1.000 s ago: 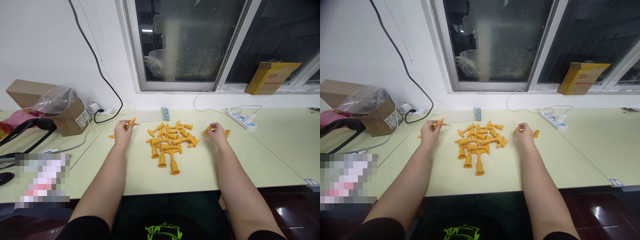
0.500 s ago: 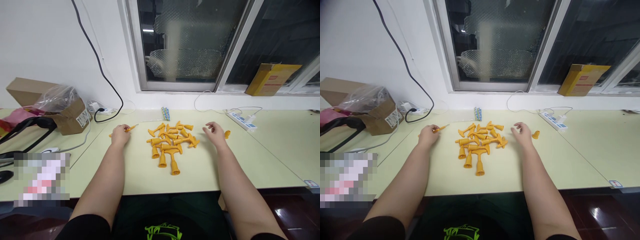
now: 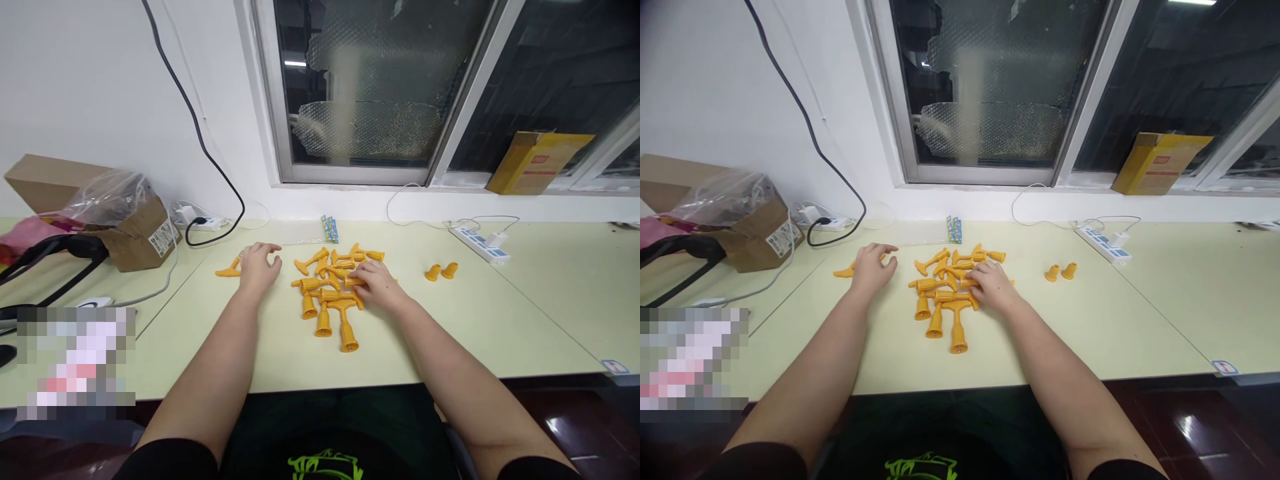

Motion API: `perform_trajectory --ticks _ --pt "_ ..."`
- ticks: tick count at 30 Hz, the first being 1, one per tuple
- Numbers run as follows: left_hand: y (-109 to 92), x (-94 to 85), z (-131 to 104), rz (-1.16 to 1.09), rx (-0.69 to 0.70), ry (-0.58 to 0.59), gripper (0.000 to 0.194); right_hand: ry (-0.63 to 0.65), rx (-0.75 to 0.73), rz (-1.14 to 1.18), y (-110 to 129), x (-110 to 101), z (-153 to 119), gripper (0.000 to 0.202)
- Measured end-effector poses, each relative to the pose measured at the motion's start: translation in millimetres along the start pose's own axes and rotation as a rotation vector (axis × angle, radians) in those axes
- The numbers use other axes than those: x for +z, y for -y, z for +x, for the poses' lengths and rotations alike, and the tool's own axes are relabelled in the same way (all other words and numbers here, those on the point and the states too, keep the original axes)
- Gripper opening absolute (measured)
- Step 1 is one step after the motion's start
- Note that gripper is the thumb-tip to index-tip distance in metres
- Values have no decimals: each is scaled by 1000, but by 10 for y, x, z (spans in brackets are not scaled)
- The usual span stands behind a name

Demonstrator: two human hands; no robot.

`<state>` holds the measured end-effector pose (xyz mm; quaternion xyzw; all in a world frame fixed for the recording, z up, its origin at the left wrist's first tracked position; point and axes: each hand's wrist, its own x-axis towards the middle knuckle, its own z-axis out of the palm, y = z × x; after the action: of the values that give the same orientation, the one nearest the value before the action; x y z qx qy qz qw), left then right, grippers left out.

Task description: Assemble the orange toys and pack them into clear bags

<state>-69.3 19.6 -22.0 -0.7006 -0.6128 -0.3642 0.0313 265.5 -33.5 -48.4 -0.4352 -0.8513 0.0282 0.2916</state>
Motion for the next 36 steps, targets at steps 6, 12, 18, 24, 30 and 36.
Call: perform_trajectory --ticks 6,12,18,24,30,36 --pt "-492 29 -176 -266 444 -7 22 -437 245 558 44 -189 -23 40" --pt "-809 108 -366 -398 721 111 47 -392 633 1284 103 -262 6 26" --pt "-830 220 -362 -364 851 80 50 66 876 1337 133 -217 22 24" --pt "-833 186 -349 -515 815 182 21 254 849 1325 111 -182 -18 33" --pt "-787 238 -336 -911 -1 232 48 -230 217 660 137 -175 -37 21" --pt "-287 200 -41 -880 -444 -46 48 -425 299 69 -227 -315 -126 34"
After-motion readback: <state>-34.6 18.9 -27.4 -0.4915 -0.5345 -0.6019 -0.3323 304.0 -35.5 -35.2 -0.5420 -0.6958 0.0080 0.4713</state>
